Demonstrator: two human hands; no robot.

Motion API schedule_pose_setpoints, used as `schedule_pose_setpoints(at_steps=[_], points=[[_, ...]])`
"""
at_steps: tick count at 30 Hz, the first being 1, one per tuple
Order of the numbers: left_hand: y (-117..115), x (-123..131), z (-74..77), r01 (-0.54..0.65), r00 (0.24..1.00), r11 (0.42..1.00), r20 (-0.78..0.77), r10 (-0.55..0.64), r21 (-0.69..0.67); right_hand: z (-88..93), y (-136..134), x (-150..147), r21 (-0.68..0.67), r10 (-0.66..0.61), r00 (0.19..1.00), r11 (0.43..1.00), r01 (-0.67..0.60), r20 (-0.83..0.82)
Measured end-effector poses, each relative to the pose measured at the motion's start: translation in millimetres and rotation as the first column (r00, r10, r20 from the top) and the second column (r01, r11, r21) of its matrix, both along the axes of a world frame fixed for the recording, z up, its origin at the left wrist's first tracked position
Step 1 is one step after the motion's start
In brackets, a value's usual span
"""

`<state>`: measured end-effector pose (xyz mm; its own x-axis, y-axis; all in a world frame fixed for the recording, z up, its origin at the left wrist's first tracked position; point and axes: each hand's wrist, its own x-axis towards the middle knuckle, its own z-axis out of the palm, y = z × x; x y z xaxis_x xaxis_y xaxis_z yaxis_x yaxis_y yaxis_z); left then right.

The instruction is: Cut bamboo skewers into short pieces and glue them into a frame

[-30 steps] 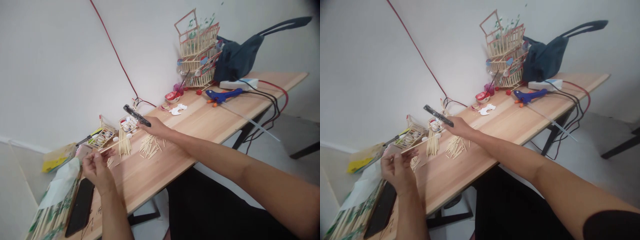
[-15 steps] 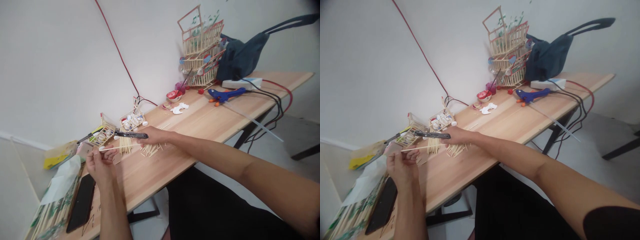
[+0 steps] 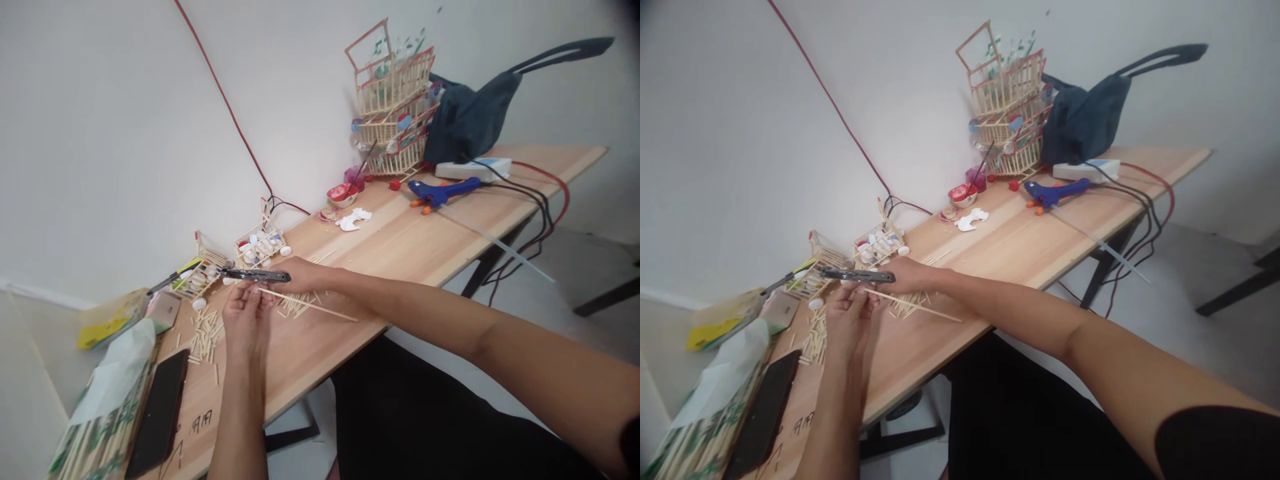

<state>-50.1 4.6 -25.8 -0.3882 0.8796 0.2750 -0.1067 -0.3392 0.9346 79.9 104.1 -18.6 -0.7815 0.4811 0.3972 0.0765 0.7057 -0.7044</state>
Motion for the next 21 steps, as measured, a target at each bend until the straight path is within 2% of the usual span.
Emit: schedule_pose_setpoints(at_steps=[3, 5, 6, 7, 8, 9, 10, 11, 12, 13, 14, 16, 21], points=[[0, -3, -1.0, -0.071, 0.997, 0.996, 0.027, 0.072, -0.058, -2.6, 1, 0, 0.010, -0.021, 1.000, 1.000, 0.022, -0.019], [-7, -2, 0.0, -0.205, 0.977, 0.974, -0.075, 0.198, -0.098, -5.1, 3, -1, 0.016, -0.091, 0.995, 0.996, 0.092, -0.038], [-13, 2, 0.4, -0.293, 0.943, 0.952, -0.192, 0.273, -0.085, -6.2, 4, 0, 0.015, -0.143, 0.989, 0.989, 0.144, -0.039], [-19, 9, 0.2, -0.381, 0.870, 0.925, -0.344, 0.352, -0.017, -7.2, 5, 0, 0.012, -0.201, 0.979, 0.979, 0.202, -0.032], [-27, 18, -0.9, -0.428, 0.752, 0.899, -0.515, 0.411, 0.093, -7.9, 6, 1, 0.007, -0.258, 0.966, 0.966, 0.258, -0.023], [-35, 29, -3.3, -0.393, 0.608, 0.904, -0.689, 0.394, 0.170, -8.4, 8, 1, 0.002, -0.301, 0.953, 0.953, 0.301, -0.016], [-42, 41, -7.2, -0.259, 0.465, 0.939, -0.823, 0.326, 0.226, -8.7, 9, 2, -0.004, -0.337, 0.941, 0.942, 0.337, -0.017], [-49, 53, -12.3, -0.056, 0.332, 0.970, -0.912, 0.242, 0.237, -9.0, 11, 2, -0.011, -0.360, 0.932, 0.933, 0.360, -0.026], [-55, 65, -18.4, 0.129, 0.205, 0.975, -0.967, 0.151, 0.180, -9.2, 12, 3, -0.020, -0.377, 0.925, 0.926, 0.376, -0.040], [-60, 74, -24.8, 0.222, 0.099, 0.969, -0.991, 0.086, 0.106, -9.4, 14, 3, -0.029, -0.386, 0.921, 0.923, 0.385, -0.056], [-63, 81, -30.8, 0.264, 0.034, 0.961, -0.997, 0.070, 0.077, -9.6, 15, 4, -0.038, -0.389, 0.919, 0.921, 0.387, -0.072], [-67, 89, -39.4, 0.268, 0.013, 0.961, -0.997, 0.072, 0.073, -9.9, 16, 4, -0.058, -0.380, 0.920, 0.925, 0.376, -0.095], [-65, 90, -39.3, 0.268, 0.135, 0.958, -0.989, 0.066, 0.100, -9.7, 16, 4, -0.084, -0.349, 0.929, 0.936, 0.341, -0.124]])
